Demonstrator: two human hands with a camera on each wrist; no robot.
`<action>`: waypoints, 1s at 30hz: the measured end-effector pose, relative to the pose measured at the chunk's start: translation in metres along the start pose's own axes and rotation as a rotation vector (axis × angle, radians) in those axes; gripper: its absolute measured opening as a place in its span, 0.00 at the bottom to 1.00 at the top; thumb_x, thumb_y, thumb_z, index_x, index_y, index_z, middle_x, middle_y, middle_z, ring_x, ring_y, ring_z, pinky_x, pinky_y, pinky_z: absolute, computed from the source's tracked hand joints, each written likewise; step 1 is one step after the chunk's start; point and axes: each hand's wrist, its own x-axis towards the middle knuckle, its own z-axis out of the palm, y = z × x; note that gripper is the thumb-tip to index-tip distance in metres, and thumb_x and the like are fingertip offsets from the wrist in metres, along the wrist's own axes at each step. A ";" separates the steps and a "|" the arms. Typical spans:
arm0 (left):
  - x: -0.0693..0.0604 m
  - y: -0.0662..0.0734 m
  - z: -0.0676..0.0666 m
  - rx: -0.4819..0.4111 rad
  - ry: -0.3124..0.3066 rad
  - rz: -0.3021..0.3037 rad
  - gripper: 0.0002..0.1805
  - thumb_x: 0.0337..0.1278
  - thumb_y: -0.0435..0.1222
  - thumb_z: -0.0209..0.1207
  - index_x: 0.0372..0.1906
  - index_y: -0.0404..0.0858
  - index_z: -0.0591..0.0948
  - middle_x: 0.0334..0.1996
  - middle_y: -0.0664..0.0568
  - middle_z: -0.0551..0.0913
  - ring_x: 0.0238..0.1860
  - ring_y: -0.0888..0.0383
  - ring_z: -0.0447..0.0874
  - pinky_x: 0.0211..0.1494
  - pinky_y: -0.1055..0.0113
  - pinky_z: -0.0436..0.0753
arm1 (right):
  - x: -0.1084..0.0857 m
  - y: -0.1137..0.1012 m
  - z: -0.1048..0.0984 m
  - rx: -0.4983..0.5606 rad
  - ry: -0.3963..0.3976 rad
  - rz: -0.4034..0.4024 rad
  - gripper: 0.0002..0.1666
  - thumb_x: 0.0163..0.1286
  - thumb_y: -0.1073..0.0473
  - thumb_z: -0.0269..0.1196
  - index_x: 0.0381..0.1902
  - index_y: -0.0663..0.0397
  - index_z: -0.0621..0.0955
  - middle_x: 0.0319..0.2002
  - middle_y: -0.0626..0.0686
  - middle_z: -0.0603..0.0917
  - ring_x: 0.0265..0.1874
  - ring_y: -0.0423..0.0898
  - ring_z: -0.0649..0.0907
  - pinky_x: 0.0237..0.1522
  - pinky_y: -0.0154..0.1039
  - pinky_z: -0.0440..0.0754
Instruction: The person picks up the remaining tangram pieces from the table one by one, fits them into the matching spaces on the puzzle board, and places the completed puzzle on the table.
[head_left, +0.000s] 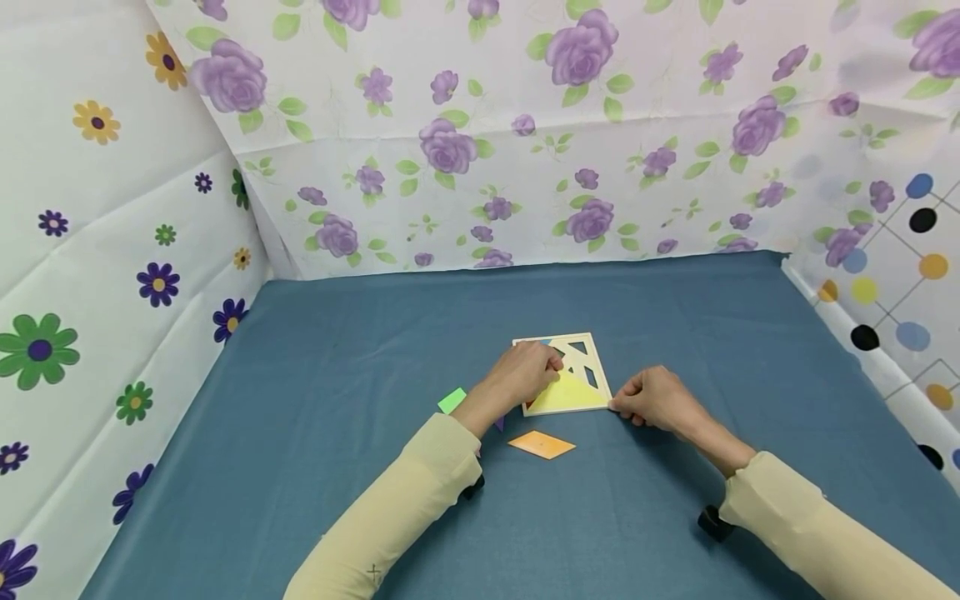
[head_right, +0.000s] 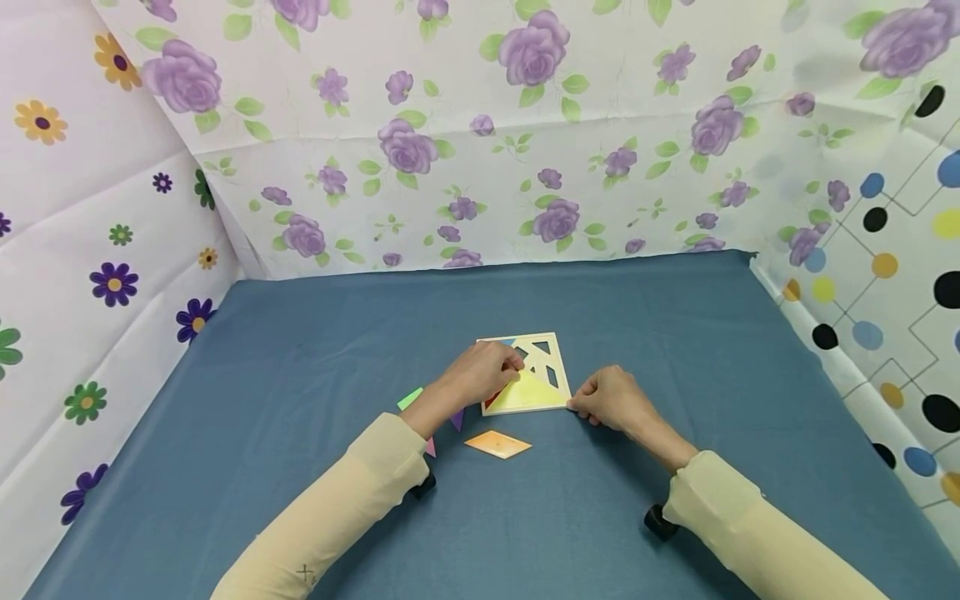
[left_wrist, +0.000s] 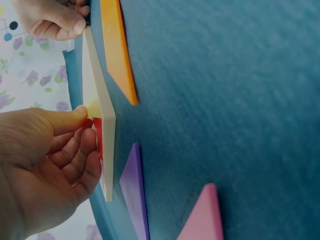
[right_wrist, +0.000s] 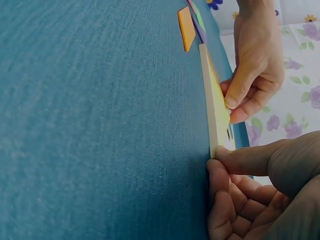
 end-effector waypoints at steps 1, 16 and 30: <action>0.000 0.000 0.000 0.002 -0.002 0.000 0.10 0.73 0.36 0.62 0.53 0.42 0.89 0.47 0.54 0.88 0.36 0.64 0.79 0.46 0.68 0.80 | 0.000 0.001 0.000 0.002 0.005 -0.005 0.13 0.70 0.60 0.70 0.24 0.56 0.89 0.18 0.51 0.83 0.18 0.47 0.80 0.21 0.41 0.74; 0.001 0.000 0.002 0.011 -0.004 0.007 0.09 0.72 0.36 0.63 0.50 0.42 0.89 0.43 0.54 0.87 0.36 0.63 0.79 0.44 0.68 0.79 | -0.002 0.004 0.002 0.021 0.021 -0.019 0.12 0.70 0.60 0.70 0.26 0.56 0.89 0.20 0.51 0.84 0.19 0.47 0.80 0.22 0.41 0.75; 0.001 -0.003 0.002 0.006 0.001 0.013 0.09 0.71 0.36 0.65 0.50 0.42 0.89 0.42 0.54 0.88 0.37 0.63 0.80 0.45 0.67 0.79 | -0.002 0.003 0.004 0.026 0.009 -0.034 0.10 0.70 0.60 0.70 0.27 0.56 0.90 0.20 0.50 0.84 0.20 0.48 0.80 0.22 0.41 0.74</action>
